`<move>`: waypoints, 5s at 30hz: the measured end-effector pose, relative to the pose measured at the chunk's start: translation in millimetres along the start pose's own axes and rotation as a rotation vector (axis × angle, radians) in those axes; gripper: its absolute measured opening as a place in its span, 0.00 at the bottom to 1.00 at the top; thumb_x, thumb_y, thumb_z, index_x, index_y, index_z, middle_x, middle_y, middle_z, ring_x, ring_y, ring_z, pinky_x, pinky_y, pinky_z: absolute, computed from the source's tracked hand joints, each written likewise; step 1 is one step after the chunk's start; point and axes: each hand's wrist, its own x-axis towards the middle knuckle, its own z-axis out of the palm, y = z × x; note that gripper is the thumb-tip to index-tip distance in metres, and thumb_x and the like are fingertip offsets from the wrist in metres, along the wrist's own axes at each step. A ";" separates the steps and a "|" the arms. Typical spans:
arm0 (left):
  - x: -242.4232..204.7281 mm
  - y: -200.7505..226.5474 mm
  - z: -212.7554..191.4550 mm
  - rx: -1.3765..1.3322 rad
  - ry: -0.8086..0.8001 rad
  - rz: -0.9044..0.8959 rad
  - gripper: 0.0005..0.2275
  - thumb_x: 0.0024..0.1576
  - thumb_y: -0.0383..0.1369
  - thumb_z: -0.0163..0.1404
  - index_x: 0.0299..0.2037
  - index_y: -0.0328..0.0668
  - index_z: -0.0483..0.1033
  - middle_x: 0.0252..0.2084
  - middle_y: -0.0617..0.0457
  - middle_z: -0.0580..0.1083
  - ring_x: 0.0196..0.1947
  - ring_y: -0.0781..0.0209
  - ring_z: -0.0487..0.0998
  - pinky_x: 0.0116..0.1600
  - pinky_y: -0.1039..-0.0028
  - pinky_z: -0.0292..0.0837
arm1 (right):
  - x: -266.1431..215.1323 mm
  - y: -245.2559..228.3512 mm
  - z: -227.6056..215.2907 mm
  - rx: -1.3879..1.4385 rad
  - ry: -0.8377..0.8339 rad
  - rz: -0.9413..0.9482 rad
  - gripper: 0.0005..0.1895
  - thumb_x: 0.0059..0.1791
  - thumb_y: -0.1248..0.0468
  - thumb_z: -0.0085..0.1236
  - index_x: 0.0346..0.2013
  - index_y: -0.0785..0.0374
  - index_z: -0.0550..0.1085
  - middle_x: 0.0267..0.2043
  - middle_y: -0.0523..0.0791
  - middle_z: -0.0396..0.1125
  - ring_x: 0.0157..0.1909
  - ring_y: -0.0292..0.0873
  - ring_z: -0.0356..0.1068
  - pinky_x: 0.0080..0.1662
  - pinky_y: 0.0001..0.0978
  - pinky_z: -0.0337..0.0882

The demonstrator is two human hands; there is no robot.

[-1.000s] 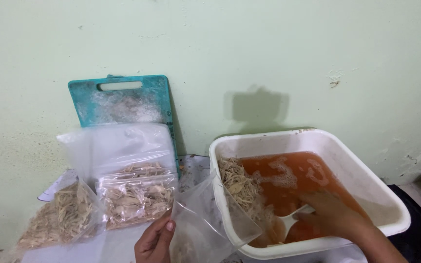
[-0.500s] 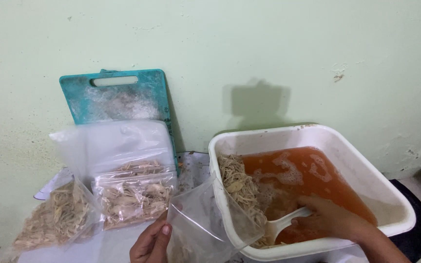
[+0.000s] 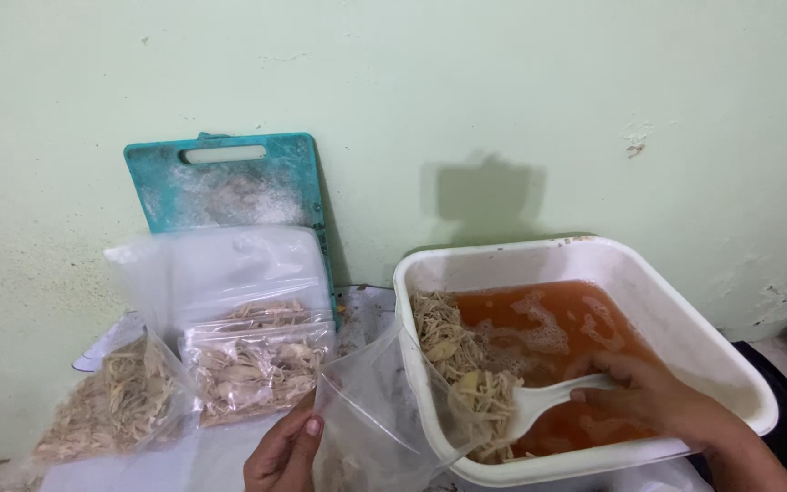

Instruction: Packaging wet fibrous food material from a basin into individual plastic bags using a spoon

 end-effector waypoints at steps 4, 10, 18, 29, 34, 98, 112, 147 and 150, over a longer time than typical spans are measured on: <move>-2.7 -4.0 -1.3 -0.031 0.004 0.053 0.10 0.55 0.19 0.52 0.45 0.27 0.82 0.56 0.33 0.81 0.60 0.45 0.82 0.67 0.57 0.74 | 6.5 -16.0 -3.4 0.026 -0.010 0.034 0.16 0.51 0.69 0.58 0.51 0.63 0.85 0.52 0.47 0.85 0.50 0.44 0.81 0.54 0.35 0.78; -2.3 -0.7 -12.1 0.022 -0.133 0.119 0.11 0.57 0.21 0.50 0.47 0.28 0.82 0.59 0.32 0.79 0.63 0.41 0.80 0.69 0.54 0.73 | 30.1 -56.9 19.9 -0.416 0.247 -0.120 0.18 0.50 0.52 0.60 0.55 0.44 0.79 0.57 0.36 0.74 0.53 0.36 0.76 0.54 0.33 0.77; -2.9 -13.0 -33.9 0.070 -0.035 0.091 0.10 0.56 0.22 0.53 0.44 0.25 0.83 0.55 0.34 0.82 0.57 0.46 0.85 0.63 0.60 0.78 | 26.7 -90.5 40.6 -0.995 0.469 -0.444 0.32 0.38 0.49 0.72 0.55 0.44 0.72 0.51 0.37 0.68 0.54 0.46 0.60 0.57 0.50 0.54; -7.1 5.7 -17.3 0.007 0.027 -0.039 0.12 0.55 0.20 0.53 0.47 0.25 0.83 0.56 0.34 0.83 0.59 0.46 0.83 0.67 0.58 0.74 | 8.3 -31.1 -32.6 -0.937 0.537 -0.171 0.15 0.50 0.44 0.55 0.51 0.32 0.76 0.50 0.28 0.75 0.53 0.36 0.66 0.62 0.39 0.51; -7.7 13.9 -13.9 -0.042 0.008 -0.039 0.12 0.55 0.20 0.52 0.48 0.23 0.83 0.57 0.33 0.82 0.60 0.45 0.82 0.67 0.58 0.73 | 30.3 12.3 -54.8 -1.200 0.334 0.127 0.11 0.52 0.37 0.50 0.45 0.24 0.75 0.48 0.21 0.76 0.56 0.26 0.67 0.60 0.33 0.52; -9.4 3.4 -18.3 -0.152 0.039 0.038 0.11 0.55 0.15 0.51 0.47 0.20 0.81 0.55 0.29 0.81 0.58 0.43 0.82 0.65 0.58 0.74 | -23.8 -16.3 25.3 0.085 0.343 -0.076 0.16 0.51 0.65 0.60 0.53 0.64 0.77 0.51 0.48 0.74 0.48 0.46 0.77 0.50 0.39 0.76; -14.2 20.0 -18.4 -0.118 0.036 0.024 0.11 0.55 0.16 0.52 0.46 0.22 0.82 0.57 0.30 0.80 0.59 0.43 0.82 0.65 0.58 0.74 | -17.7 0.5 44.2 0.215 0.221 -0.067 0.16 0.55 0.66 0.53 0.58 0.61 0.70 0.46 0.52 0.77 0.49 0.47 0.76 0.51 0.42 0.74; -8.1 133.9 26.0 0.464 -0.196 -0.461 0.09 0.54 0.34 0.62 0.40 0.49 0.94 0.56 0.68 0.83 0.54 0.73 0.79 0.50 0.77 0.69 | -25.2 12.8 48.2 0.526 0.358 -0.188 0.12 0.56 0.69 0.51 0.53 0.72 0.71 0.44 0.62 0.75 0.52 0.55 0.75 0.56 0.49 0.73; -7.9 108.3 14.2 0.332 -0.199 -0.289 0.08 0.52 0.27 0.63 0.38 0.38 0.93 0.50 0.60 0.82 0.39 0.70 0.77 0.38 0.81 0.67 | -14.2 28.6 50.5 0.612 0.343 -0.271 0.11 0.55 0.71 0.52 0.52 0.73 0.73 0.44 0.59 0.73 0.50 0.52 0.72 0.53 0.43 0.70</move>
